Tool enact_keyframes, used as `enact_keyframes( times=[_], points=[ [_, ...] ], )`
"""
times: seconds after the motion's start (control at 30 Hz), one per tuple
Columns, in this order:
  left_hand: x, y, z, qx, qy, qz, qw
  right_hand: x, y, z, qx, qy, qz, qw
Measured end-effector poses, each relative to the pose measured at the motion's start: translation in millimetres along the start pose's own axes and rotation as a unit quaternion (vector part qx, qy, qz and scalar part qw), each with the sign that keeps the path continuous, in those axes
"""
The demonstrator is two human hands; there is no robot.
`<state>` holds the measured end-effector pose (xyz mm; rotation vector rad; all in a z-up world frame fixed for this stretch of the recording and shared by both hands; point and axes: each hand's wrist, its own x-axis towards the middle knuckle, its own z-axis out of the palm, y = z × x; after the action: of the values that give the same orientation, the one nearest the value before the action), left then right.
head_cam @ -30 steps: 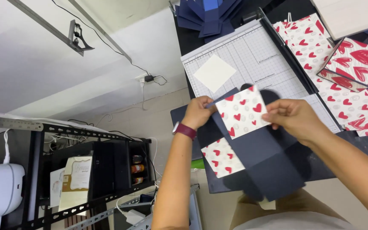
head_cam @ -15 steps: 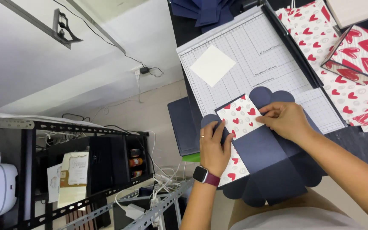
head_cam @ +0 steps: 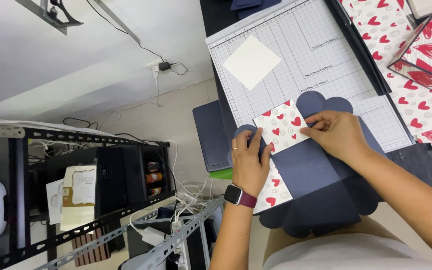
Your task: The person cuts heart-patterned paper with a paper cutter, applies glue to the edges of a dark blue pre-cut box base, and adheres the patterned pieces to the flaps. The person repeats this process for multiple flaps, pressing each piece to secure it.
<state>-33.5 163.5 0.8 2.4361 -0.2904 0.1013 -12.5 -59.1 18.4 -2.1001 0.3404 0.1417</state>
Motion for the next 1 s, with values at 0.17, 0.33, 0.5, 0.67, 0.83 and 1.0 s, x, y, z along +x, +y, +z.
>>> enact_keyframes(
  times=[0.17,0.33,0.5,0.67,0.83,1.0],
  points=[
    [0,-1,0,-0.004,-0.001,-0.002,1.000,1,-1,-2,-0.005,-0.007,0.000,1.000],
    [1,1,-2,-0.011,-0.010,-0.011,1.000,0,-2,-2,-0.006,-0.007,-0.008,1.000],
    [1,4,-5,-0.021,-0.017,-0.022,0.999,2,5,-1,-0.006,-0.005,-0.015,1.000],
    [1,5,-6,-0.016,-0.017,-0.026,0.999,4,7,-1,-0.006,-0.005,-0.023,1.000],
    [2,6,-8,-0.020,-0.021,-0.023,0.999,5,11,-1,-0.004,-0.004,-0.032,0.999],
    [2,5,-6,-0.013,-0.015,-0.016,1.000,6,13,-1,0.001,-0.005,-0.038,0.999]
  ],
)
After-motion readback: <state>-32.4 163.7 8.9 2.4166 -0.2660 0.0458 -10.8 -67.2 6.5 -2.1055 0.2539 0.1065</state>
